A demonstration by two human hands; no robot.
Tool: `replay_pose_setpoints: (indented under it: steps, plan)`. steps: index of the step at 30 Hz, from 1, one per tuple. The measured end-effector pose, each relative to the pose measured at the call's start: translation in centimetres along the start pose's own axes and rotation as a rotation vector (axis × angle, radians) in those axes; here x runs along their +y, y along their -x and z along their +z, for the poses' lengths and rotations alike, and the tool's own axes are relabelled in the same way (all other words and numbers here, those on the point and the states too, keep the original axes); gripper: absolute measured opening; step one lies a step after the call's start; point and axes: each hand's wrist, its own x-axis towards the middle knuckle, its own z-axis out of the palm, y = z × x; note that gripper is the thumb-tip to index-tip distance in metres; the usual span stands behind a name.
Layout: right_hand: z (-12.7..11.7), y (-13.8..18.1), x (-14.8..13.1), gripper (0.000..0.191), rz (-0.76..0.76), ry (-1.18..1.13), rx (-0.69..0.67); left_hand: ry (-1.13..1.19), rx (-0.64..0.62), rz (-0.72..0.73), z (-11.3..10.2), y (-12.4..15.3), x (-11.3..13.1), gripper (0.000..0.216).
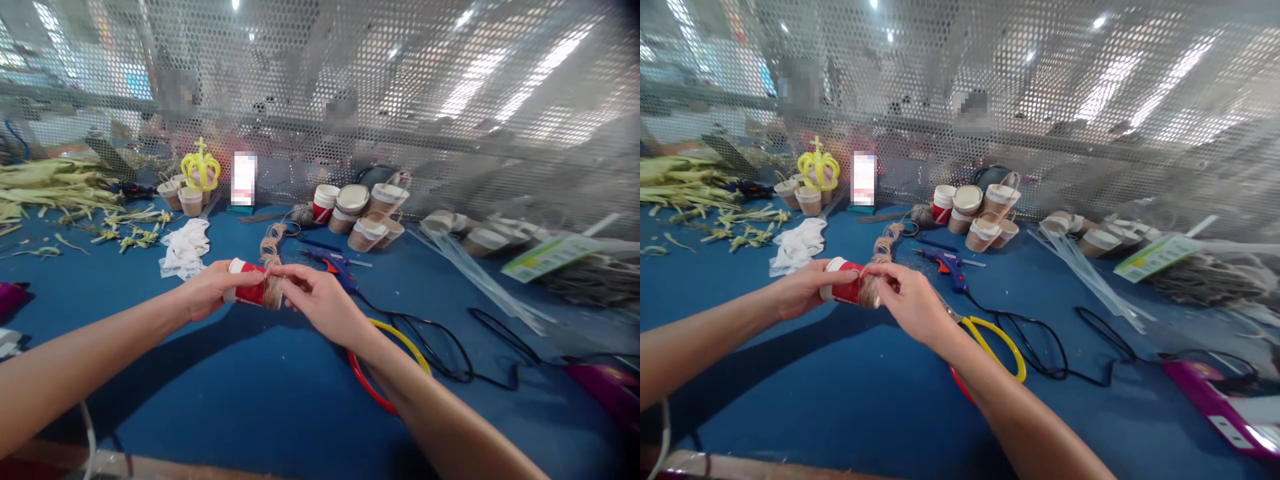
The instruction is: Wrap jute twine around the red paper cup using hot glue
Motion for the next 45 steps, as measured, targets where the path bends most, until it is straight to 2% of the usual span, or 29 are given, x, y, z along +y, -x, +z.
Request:
replay_pose_setpoints:
  steps: [3, 6, 12, 15, 19, 25, 29, 34, 36, 39, 42, 45]
  plan:
    - [-0.5, -0.3, -0.2, 0.030, -0.024, 0.144, -0.028, -0.099, 0.023, 0.072, 0.4, -0.1, -0.2, 0.019]
    - [-0.7, -0.6, -0.2, 0.032, -0.115, 0.191, -0.066, -0.247, 0.052, 0.137, 0.8, -0.1, -0.7, 0.023]
    - [-0.5, -0.6, 0.1, 0.032, -0.167, 0.247, -0.124, -0.329, 0.082, 0.156, 1.2, -0.4, -2.3, 0.029]
    - [-1.0, -0.4, 0.1, 0.029, -0.079, 0.250, -0.065, -0.341, 0.111, 0.145, 0.8, -0.4, -2.6, 0.029]
    - [-2.5, -0.4, 0.6, 0.024, 0.073, 0.144, 0.007, -0.365, 0.140, 0.138, 0.1, -0.3, -2.6, 0.028]
    - [-4.5, -0.9, 2.2, 0.015, 0.146, 0.109, 0.127, -0.357, 0.151, 0.125, 0.0, -0.8, -2.5, 0.023]
    - [-5.7, -1.4, 3.3, 0.021, 0.188, 0.206, 0.242, -0.321, 0.151, 0.129, -0.1, -1.0, -3.2, 0.022]
    - [-8.0, -1.9, 5.1, 0.046, 0.308, 0.438, 0.374, -0.281, 0.159, 0.101, -0.6, -0.8, -3.7, 0.025]
    - [-8.5, -2.2, 6.1, 0.040, 0.372, 0.540, 0.356, -0.270, 0.165, 0.086, -0.6, -0.6, -3.7, 0.025]
    - [-8.3, -2.7, 7.9, 0.024, 0.474, 0.623, 0.240, -0.287, 0.166, 0.088, -0.4, -0.4, -3.5, 0.025]
    - [-7.6, -3.3, 9.4, 0.026, 0.553, 0.612, 0.146, -0.327, 0.171, 0.110, -0.4, -0.3, -3.5, 0.025]
    - [-7.1, -3.4, 9.4, 0.027, 0.582, 0.536, 0.135, -0.350, 0.146, 0.135, -0.5, -0.4, -3.6, 0.025]
